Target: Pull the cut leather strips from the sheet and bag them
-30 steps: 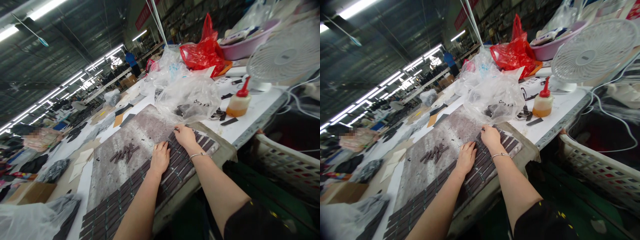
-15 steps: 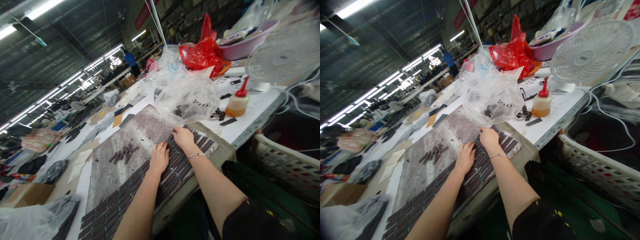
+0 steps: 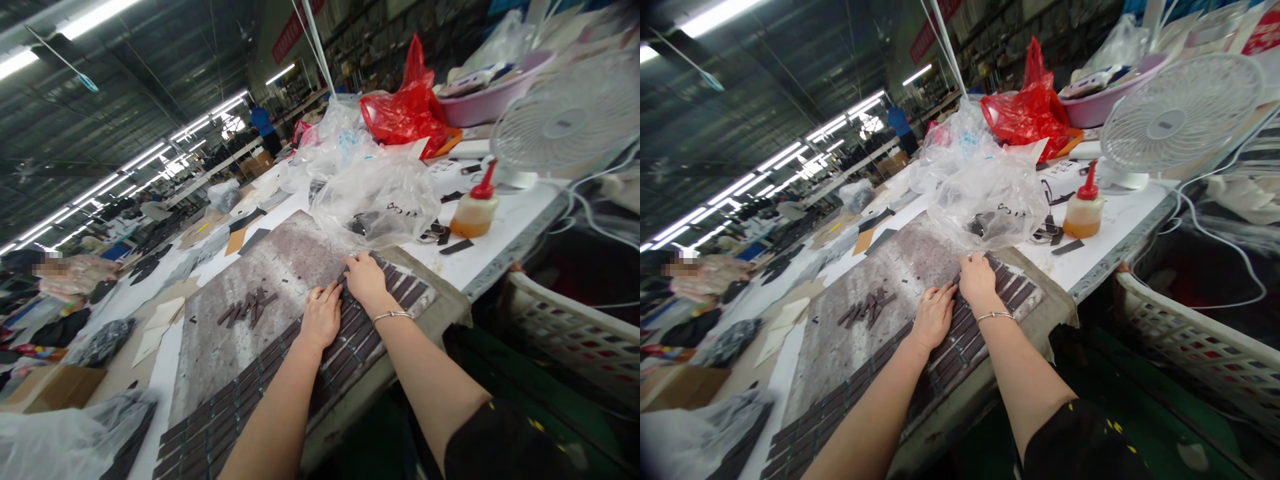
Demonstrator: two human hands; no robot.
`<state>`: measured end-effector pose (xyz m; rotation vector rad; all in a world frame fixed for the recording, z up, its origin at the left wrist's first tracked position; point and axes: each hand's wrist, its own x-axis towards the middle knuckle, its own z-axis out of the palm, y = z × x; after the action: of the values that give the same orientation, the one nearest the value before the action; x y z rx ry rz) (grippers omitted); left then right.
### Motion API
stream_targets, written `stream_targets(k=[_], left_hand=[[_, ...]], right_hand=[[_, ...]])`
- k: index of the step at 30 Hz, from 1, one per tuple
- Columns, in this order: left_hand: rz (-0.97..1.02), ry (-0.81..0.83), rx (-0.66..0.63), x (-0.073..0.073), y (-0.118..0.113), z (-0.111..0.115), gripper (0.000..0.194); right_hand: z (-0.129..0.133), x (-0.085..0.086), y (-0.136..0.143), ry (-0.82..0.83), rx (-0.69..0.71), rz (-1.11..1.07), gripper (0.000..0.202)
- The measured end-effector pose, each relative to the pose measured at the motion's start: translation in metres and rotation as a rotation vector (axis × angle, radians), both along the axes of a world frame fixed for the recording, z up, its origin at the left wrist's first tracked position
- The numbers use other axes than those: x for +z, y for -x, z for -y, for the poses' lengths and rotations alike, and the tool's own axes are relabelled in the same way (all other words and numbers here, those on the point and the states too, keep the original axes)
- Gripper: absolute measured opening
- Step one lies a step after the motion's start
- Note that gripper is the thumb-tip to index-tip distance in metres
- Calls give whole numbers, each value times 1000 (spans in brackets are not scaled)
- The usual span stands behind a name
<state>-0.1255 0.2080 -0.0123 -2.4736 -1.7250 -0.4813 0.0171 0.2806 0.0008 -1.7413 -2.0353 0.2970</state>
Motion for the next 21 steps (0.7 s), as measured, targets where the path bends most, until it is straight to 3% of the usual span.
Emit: stream_targets(k=[7, 13, 15, 17, 19, 21], left_hand=[[-2, 5, 33, 1, -2, 3, 38], [183, -2, -15, -6, 16, -6, 32], [236, -55, 119, -5, 37, -9, 31], [181, -83, 358, -1, 67, -9, 33], [16, -3, 573, 4, 98, -8, 38], [-157, 126, 701, 9, 125, -6, 42]], right_hand=[[11, 7, -1, -13, 162, 143, 29], [22, 10, 7, -37, 146, 181, 31], [22, 9, 9, -28, 137, 177, 33], [21, 8, 9, -10, 133, 162, 34], [20, 7, 9, 8, 130, 147, 35], [19, 7, 9, 19, 125, 140, 35]])
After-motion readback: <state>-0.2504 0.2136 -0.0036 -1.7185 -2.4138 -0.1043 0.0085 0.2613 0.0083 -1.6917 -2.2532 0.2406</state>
